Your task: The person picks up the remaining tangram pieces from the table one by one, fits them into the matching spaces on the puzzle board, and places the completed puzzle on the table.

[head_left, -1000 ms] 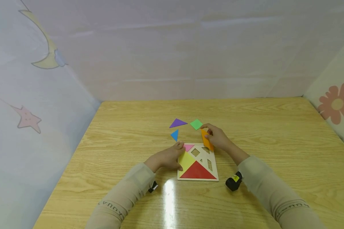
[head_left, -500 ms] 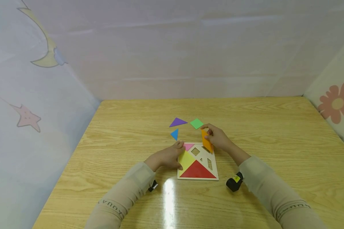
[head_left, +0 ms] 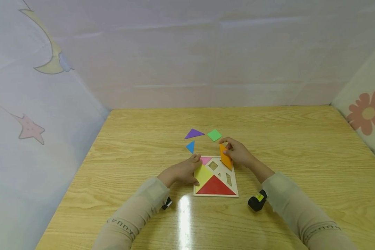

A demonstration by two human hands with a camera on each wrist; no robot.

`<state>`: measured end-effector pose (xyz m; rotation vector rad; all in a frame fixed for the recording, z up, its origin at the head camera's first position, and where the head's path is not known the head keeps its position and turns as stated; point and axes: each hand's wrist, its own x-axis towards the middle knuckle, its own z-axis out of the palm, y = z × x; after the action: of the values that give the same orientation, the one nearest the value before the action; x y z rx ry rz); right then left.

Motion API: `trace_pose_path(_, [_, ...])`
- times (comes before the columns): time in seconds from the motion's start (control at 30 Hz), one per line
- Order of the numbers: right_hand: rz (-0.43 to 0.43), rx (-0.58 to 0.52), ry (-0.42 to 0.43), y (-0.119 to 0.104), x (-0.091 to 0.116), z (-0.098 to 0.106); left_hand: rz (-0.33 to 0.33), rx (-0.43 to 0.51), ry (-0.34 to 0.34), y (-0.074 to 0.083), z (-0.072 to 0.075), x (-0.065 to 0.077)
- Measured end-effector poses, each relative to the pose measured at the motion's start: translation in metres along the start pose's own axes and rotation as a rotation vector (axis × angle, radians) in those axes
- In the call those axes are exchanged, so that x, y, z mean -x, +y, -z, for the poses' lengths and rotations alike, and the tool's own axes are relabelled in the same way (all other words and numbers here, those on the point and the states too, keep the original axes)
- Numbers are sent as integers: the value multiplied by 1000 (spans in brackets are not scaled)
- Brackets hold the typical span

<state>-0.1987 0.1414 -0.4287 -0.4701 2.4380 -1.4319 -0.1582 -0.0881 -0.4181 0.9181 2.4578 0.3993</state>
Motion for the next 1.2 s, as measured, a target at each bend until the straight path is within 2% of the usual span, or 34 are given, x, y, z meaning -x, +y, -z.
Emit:
trace_pose_path(0.13, [6, -19, -8, 0, 1, 0, 3, 6, -3, 2, 1, 1])
trace_pose_path(0.3, [8, -40, -26, -1, 2, 0, 20, -32, -3, 6, 2, 3])
trace_pose_path(0.9, [2, -90, -109, 0, 6, -2, 24, -38, -5, 3, -2, 2])
trace_pose_path(1.2, [-25, -100, -131, -1, 7, -2, 12, -51, 1, 4, 0, 2])
